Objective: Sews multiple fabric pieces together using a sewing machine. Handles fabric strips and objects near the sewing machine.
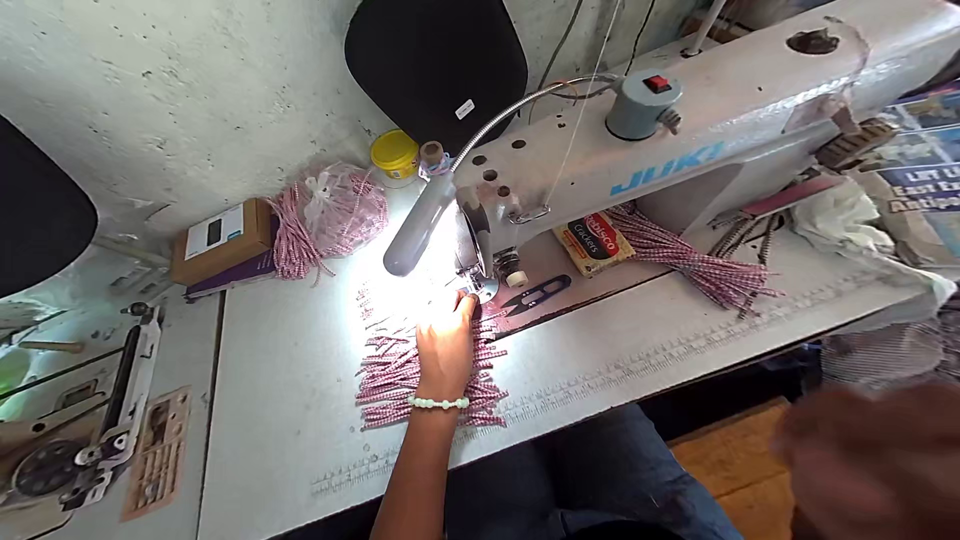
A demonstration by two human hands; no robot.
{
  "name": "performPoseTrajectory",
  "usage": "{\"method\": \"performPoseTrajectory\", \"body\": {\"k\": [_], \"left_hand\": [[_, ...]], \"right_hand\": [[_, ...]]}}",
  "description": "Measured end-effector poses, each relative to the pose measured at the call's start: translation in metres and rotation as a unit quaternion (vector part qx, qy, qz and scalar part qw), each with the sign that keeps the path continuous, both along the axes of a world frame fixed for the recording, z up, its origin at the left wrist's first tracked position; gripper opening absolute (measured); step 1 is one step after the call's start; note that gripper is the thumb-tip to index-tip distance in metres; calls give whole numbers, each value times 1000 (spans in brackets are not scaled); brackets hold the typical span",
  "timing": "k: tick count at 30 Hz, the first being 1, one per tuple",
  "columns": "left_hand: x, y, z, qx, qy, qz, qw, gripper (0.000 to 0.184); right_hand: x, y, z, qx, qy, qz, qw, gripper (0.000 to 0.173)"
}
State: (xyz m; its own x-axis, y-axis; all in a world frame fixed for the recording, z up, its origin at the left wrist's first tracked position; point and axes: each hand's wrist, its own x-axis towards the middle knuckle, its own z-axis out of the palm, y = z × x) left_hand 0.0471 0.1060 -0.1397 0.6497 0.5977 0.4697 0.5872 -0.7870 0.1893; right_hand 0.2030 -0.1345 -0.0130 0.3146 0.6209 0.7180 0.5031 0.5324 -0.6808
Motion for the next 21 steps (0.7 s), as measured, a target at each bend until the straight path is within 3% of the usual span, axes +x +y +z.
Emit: {"method": "performPoseTrajectory", "body": {"k": [7, 12, 15, 21], "left_hand": [[-3, -2, -5, 31, 1, 16, 999, 21], [-2, -7, -1, 40, 29, 18, 999, 22], [-2, -9, 0, 35, 34, 7, 999, 26], [-3, -7, -1, 3, 32, -5, 999, 30]], "right_hand": [[86, 10, -76, -30, 32, -228, 973, 15], [136, 11, -99, -149, -127, -413, 889, 34], [160, 16, -108, -201, -181, -441, 856, 35], [183, 28, -134, -251, -214, -424, 844, 42]]}}
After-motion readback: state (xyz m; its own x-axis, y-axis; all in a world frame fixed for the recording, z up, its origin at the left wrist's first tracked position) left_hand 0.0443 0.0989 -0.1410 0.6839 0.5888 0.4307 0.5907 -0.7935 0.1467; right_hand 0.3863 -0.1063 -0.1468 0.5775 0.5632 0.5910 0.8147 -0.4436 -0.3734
